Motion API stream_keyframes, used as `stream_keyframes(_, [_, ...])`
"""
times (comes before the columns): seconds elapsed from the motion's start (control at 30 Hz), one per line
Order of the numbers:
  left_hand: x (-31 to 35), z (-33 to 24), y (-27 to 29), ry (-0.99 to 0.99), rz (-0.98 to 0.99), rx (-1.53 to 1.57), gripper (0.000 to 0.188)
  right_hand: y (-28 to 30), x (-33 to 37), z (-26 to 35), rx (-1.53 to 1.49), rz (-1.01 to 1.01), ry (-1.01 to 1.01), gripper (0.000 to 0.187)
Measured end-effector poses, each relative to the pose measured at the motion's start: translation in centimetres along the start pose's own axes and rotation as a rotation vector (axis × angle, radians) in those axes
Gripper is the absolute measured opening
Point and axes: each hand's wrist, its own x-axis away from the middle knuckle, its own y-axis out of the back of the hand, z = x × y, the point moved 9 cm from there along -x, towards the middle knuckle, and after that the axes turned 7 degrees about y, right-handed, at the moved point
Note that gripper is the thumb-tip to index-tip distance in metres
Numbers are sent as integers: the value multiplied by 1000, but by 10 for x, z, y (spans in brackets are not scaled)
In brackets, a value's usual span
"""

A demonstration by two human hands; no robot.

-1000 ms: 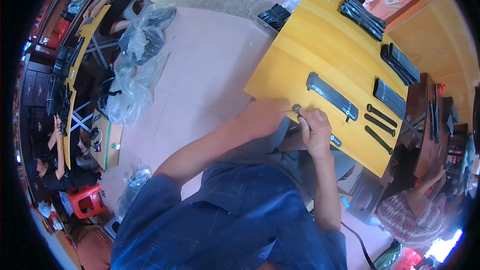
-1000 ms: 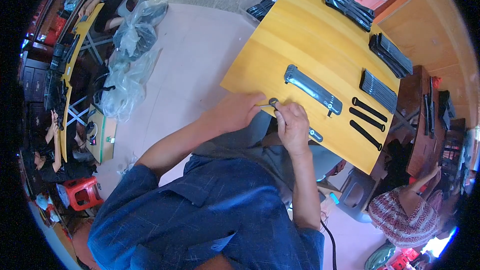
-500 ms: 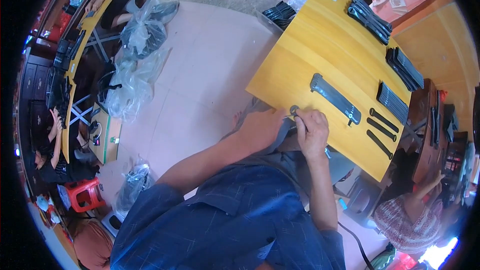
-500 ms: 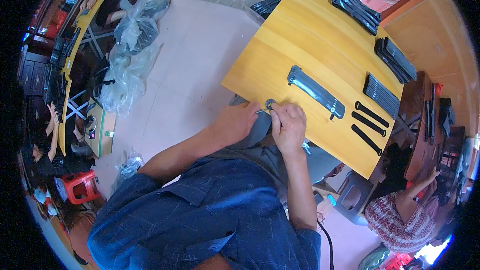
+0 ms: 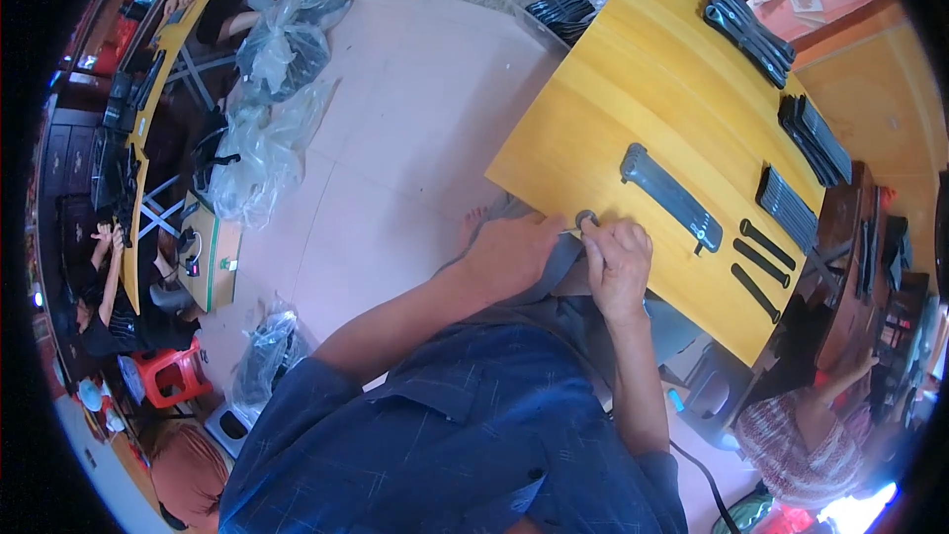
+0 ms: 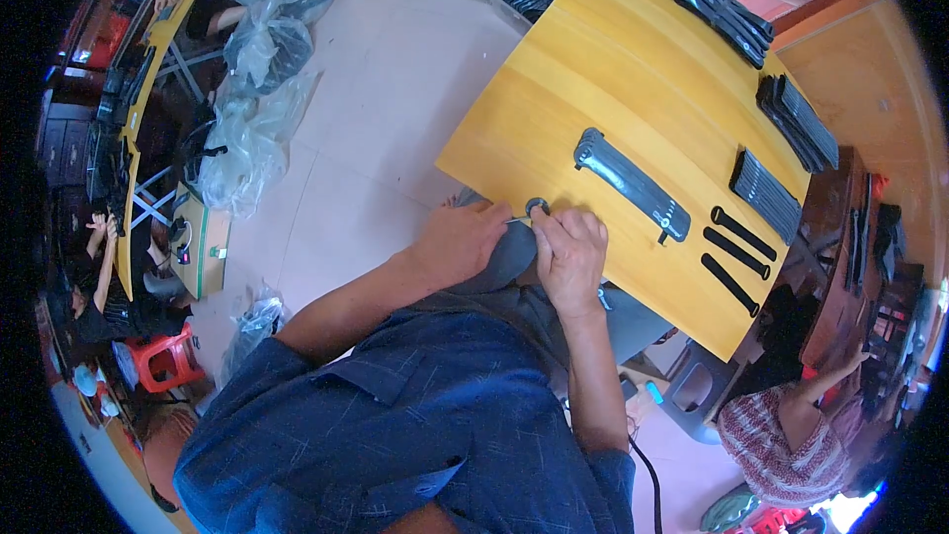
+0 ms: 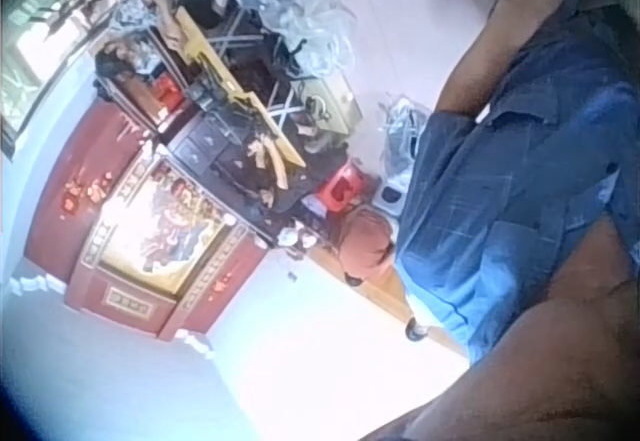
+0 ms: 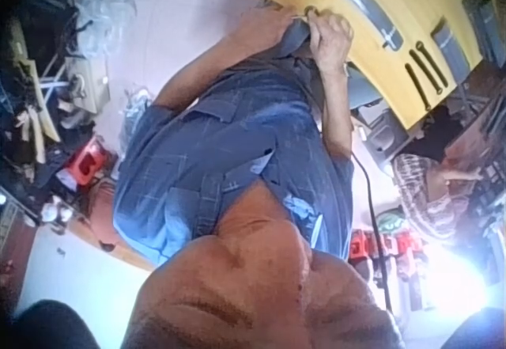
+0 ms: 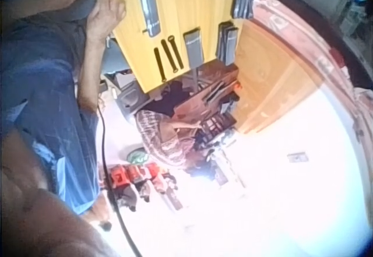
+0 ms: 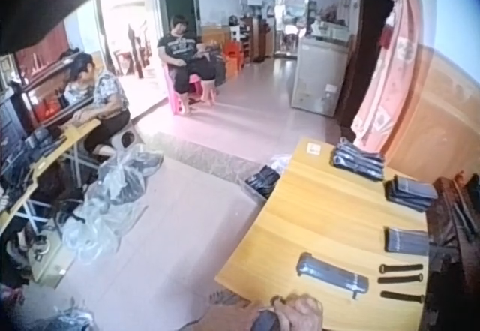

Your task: Manually aligning and attaching straps to a textile base component on a workbench.

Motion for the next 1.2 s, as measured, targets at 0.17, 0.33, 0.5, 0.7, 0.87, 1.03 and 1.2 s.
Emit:
stream_keyframes(0.17, [0,0,2,20,23,23,17,0,0,2,-12,-1,11,19])
stream_keyframes(0.33, [2,5,-6,20,10,-8,16,-1,1,2,-13,-13,30,22])
stream_keyframes(0.5, [4,2,0,73,20,-32,15,-2,1,2,-32,-32,41,23])
stream_keyframes(0.7, [1,19,0,60,-50,-108,16,0,-1,6,-60,-53,46,20])
stream_keyframes(0.87, [6,32,52,12,-244,-29,18,3,-1,1,-81,-21,10,19])
stream_keyframes(1.03, [12,24,47,-32,-238,-2,16,3,0,-4,-174,-30,-26,21])
stream_keyframes(1.2, [16,14,23,3,-127,9,14,8,-4,-1,-228,-72,-83,23])
